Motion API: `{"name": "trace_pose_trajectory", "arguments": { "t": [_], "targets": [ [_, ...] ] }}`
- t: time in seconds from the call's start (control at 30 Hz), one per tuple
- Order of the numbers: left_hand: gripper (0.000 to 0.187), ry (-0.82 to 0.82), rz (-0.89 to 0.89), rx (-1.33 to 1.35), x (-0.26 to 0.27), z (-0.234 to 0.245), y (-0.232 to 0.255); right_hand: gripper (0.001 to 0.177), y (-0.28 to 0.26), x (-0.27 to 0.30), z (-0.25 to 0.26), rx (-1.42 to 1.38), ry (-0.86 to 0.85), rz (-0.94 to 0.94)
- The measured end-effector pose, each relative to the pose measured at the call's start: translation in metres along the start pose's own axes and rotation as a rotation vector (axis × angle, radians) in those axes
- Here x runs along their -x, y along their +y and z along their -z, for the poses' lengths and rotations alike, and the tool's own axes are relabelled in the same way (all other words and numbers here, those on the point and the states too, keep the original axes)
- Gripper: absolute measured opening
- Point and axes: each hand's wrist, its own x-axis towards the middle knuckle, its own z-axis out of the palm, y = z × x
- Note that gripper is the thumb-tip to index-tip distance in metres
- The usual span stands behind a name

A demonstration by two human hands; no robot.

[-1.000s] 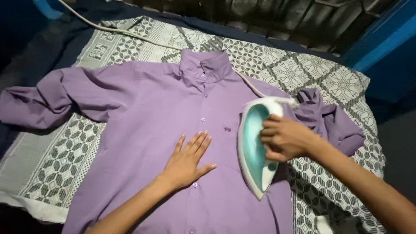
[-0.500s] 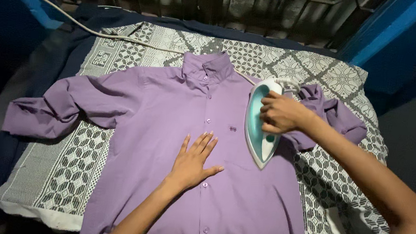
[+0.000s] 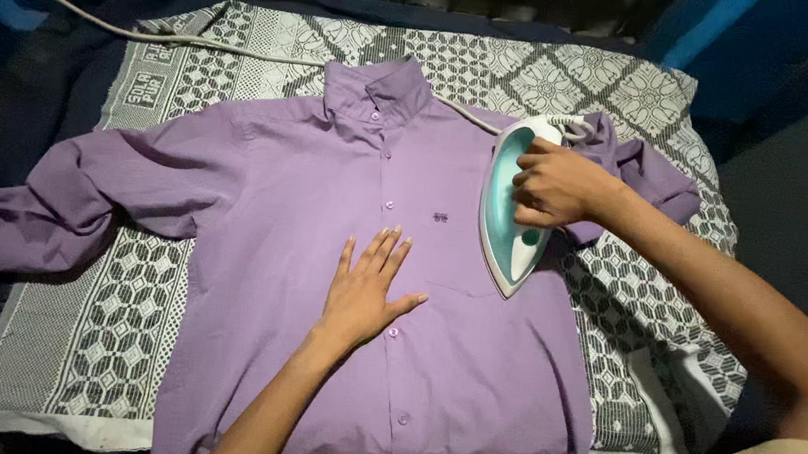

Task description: The person irons a purple long-sleeved shirt laid flat on a patterned surface. They use a handheld electric iron to smooth the front placket, the main body, and the sleeves, frequently adjusting the fabric with their hands to ensure even coverage.

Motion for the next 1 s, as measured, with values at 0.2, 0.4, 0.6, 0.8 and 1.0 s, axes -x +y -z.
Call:
{"name": "trace_pose_trajectory", "arguments": {
  "t": [0.2,0.4,0.6,0.8,1.0],
  "targets": [
    [0.089,-0.003,0.002,0.040,0.000,0.005,0.001,0.038,-0.057,0.014,0.007,-0.047,-0.103,0.046],
    [0.089,-0.002,0.009,0.031,-0.001,0.003,0.002,0.031,-0.050,0.028,-0.010,-0.105,0.155,0.187],
    [0.086,-0.011,0.015,0.048,0.002,0.001,0.000,0.028,-0.010,0.002,-0.028,0.019,0.293,-0.010],
    [0.062,0.213,0.053,0.125,-0.002,-0.017,-0.011,0.024,-0.043,-0.010,-0.033,-0.161,0.391,0.120],
    [0.061,0.201,0.090,0.185,-0.003,-0.021,-0.015,0.035,-0.028,-0.041,-0.043,-0.108,0.413,0.162]
  ]
}}
